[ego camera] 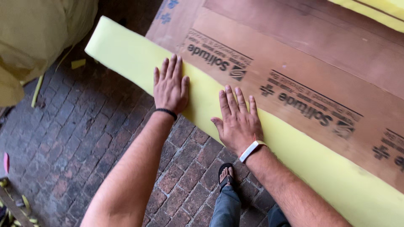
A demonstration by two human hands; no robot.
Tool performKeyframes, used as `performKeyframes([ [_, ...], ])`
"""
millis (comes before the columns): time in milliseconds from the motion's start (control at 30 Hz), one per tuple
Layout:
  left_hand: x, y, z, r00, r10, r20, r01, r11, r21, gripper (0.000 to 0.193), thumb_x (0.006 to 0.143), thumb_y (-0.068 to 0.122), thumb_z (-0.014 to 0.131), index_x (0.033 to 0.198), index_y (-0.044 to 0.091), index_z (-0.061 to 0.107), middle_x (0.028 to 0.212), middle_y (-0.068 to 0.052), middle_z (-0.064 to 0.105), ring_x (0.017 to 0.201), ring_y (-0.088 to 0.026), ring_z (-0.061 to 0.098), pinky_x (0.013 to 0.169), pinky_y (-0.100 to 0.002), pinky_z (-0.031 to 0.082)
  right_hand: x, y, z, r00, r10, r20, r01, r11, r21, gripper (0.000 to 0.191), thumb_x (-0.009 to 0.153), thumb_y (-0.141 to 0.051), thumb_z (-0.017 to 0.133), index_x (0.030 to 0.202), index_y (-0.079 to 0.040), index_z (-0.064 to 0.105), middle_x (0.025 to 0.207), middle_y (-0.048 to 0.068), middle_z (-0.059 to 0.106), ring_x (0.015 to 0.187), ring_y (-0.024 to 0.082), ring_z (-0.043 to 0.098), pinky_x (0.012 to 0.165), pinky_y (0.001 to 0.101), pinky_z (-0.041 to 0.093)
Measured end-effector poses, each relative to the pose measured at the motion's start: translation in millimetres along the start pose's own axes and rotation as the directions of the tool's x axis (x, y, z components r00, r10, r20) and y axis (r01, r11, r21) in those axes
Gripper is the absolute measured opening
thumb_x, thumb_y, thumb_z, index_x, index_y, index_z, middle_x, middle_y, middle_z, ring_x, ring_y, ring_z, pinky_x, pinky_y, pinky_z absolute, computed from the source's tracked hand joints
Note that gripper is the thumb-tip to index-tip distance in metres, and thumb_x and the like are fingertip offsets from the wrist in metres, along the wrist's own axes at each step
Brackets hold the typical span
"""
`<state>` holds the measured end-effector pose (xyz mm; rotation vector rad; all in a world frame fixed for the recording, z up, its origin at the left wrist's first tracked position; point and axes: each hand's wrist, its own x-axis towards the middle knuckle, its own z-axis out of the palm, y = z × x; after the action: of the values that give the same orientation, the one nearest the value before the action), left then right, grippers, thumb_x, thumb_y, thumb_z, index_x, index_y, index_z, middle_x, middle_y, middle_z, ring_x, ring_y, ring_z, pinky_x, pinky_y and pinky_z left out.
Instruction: The person digs through a pile of foam scraps and picks up a yellow foam strip. They brush black adhesive along the edge of a plywood board, press the foam strip onto the glued edge, and then cut the foam with a knife.
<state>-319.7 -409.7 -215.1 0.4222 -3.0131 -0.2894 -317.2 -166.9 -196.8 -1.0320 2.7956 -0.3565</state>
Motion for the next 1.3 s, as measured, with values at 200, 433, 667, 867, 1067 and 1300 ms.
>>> performKeyframes([
  [200,59,-54,-16,0.941,-0.339,0.007,0.339,0.940,0.031,0.075,0.099,0.053,0.042,0.162,0.016,0.025,0.170,-0.009,0.020,0.157,-0.031,0.013,0.123,-0.059,0.003,79,-43,15,0.990,-0.128,0.057,0.128,0.992,-0.012,0.081,0.100,-0.058,0.033,0.159,-0.005,0.018,0.168,0.015,0.014,0.154,0.031,0.014,0.122,0.0536,0.008],
  [433,119,-117,-43,0.818,-0.574,0.033,0.572,0.819,0.048,0.080,0.094,0.071,0.044,0.159,0.027,0.030,0.166,-0.012,0.023,0.155,-0.034,0.014,0.123,-0.057,0.011,153,-86,20,0.965,-0.212,0.154,0.220,0.975,-0.040,0.081,0.101,-0.057,0.029,0.160,-0.004,0.010,0.168,0.016,0.007,0.154,0.030,0.007,0.122,0.0497,0.005],
  [667,128,-135,-42,0.835,-0.536,0.123,0.549,0.828,-0.115,0.090,0.087,0.079,0.048,0.159,0.027,0.036,0.162,-0.004,0.040,0.146,-0.027,0.043,0.119,-0.049,0.034,167,-97,18,0.953,-0.274,0.128,0.283,0.957,-0.063,0.081,0.100,-0.057,0.031,0.159,-0.005,0.011,0.167,0.017,0.009,0.153,0.030,0.008,0.120,0.0516,0.008],
  [867,122,-123,-38,0.868,-0.496,0.004,0.496,0.868,-0.017,0.086,0.091,0.076,0.043,0.159,0.025,0.032,0.165,-0.013,0.028,0.150,-0.033,0.028,0.118,-0.054,0.026,169,-93,22,0.939,-0.204,0.278,0.215,0.977,-0.009,0.082,0.101,-0.056,0.036,0.161,-0.006,0.011,0.169,0.017,0.011,0.156,0.030,0.010,0.124,0.0505,0.010],
  [1067,81,-54,-29,0.939,-0.324,0.118,0.328,0.945,-0.017,0.077,0.099,0.072,0.027,0.161,0.026,0.028,0.171,-0.013,0.015,0.157,-0.036,0.007,0.126,-0.055,0.003,189,-111,14,0.944,-0.189,0.270,0.218,0.972,-0.083,0.079,0.099,-0.039,0.043,0.161,-0.004,0.009,0.167,0.021,0.009,0.154,0.031,0.007,0.120,0.0524,0.010],
  [1300,36,8,-18,0.977,-0.157,0.143,0.176,0.975,-0.133,0.077,0.100,0.070,0.027,0.162,0.024,0.027,0.170,-0.009,0.019,0.158,-0.034,0.009,0.125,-0.055,-0.002,131,-84,1,0.968,-0.101,0.232,0.146,0.972,-0.187,0.077,0.096,-0.038,0.045,0.162,-0.010,0.016,0.167,0.018,0.015,0.153,0.037,0.012,0.119,0.0568,0.010],
])
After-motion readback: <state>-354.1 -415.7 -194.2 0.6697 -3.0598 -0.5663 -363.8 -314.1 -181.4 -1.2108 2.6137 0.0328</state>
